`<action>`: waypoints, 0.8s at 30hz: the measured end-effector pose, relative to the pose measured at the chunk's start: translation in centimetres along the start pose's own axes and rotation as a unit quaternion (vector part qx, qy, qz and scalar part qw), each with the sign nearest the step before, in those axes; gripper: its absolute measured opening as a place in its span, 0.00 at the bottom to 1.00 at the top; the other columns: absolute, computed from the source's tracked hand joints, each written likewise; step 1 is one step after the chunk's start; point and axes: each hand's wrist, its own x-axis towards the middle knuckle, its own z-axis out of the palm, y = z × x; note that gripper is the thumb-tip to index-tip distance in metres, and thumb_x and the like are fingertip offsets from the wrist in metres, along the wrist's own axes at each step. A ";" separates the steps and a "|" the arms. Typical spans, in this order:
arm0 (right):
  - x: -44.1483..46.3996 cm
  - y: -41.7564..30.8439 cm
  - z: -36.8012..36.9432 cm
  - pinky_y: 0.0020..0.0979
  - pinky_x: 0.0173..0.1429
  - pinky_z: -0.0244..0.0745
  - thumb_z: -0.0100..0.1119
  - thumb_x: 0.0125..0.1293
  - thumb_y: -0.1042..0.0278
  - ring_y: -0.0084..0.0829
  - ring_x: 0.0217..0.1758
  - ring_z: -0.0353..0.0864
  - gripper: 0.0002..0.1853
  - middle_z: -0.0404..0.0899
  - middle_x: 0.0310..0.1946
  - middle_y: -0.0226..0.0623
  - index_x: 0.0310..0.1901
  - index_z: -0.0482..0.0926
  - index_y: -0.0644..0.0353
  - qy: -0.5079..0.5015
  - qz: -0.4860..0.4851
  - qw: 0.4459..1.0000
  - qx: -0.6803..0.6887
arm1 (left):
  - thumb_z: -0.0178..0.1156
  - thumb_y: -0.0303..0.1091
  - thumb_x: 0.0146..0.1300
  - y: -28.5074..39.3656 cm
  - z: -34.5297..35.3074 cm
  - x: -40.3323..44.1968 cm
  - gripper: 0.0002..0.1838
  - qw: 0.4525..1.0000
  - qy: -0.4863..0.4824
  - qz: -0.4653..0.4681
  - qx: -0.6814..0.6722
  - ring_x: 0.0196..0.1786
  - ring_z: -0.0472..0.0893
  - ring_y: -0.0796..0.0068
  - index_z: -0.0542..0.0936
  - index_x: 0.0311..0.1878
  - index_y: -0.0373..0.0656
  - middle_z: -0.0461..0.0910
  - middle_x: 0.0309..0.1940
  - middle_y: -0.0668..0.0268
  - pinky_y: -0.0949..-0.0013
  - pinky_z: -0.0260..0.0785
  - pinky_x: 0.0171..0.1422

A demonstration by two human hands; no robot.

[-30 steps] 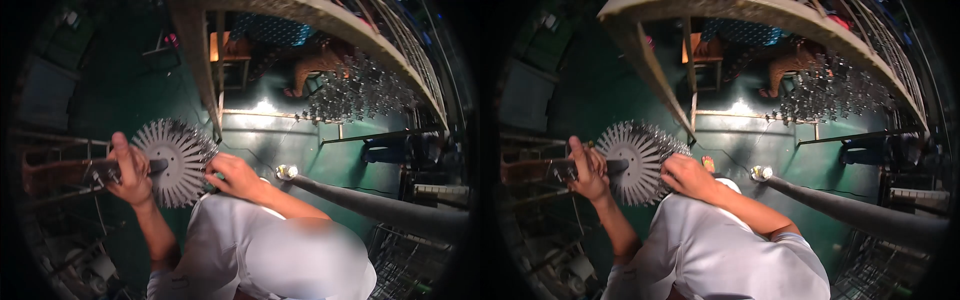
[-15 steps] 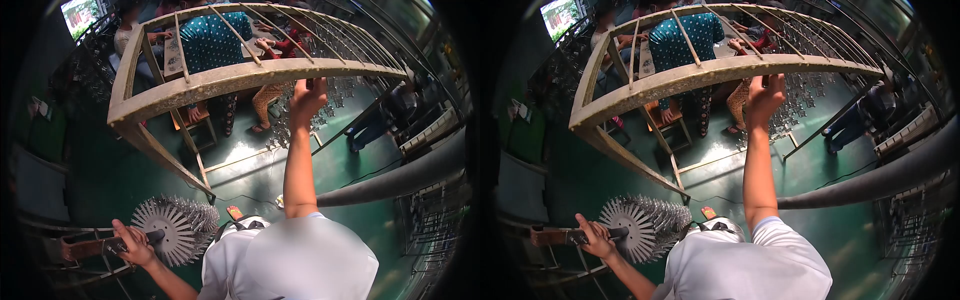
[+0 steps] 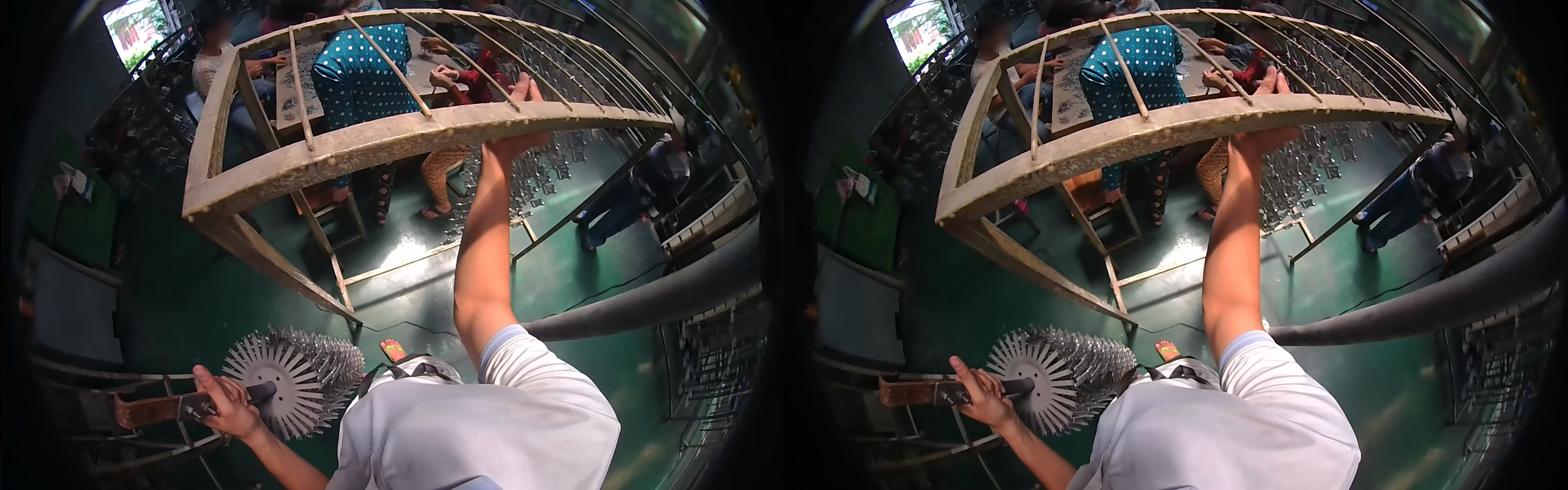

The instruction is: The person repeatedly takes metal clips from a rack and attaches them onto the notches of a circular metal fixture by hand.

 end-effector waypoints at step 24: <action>0.9 1.5 0.9 0.37 0.48 0.75 0.69 0.66 0.54 0.35 0.38 0.82 0.17 0.85 0.34 0.40 0.37 0.88 0.63 0.007 -0.052 0.994 -0.093 | 0.59 0.41 0.75 -0.5 -0.2 0.1 0.29 1.000 0.013 0.000 -0.005 0.08 0.54 0.87 0.60 0.16 0.51 0.57 0.07 0.76 0.78 0.45 0.12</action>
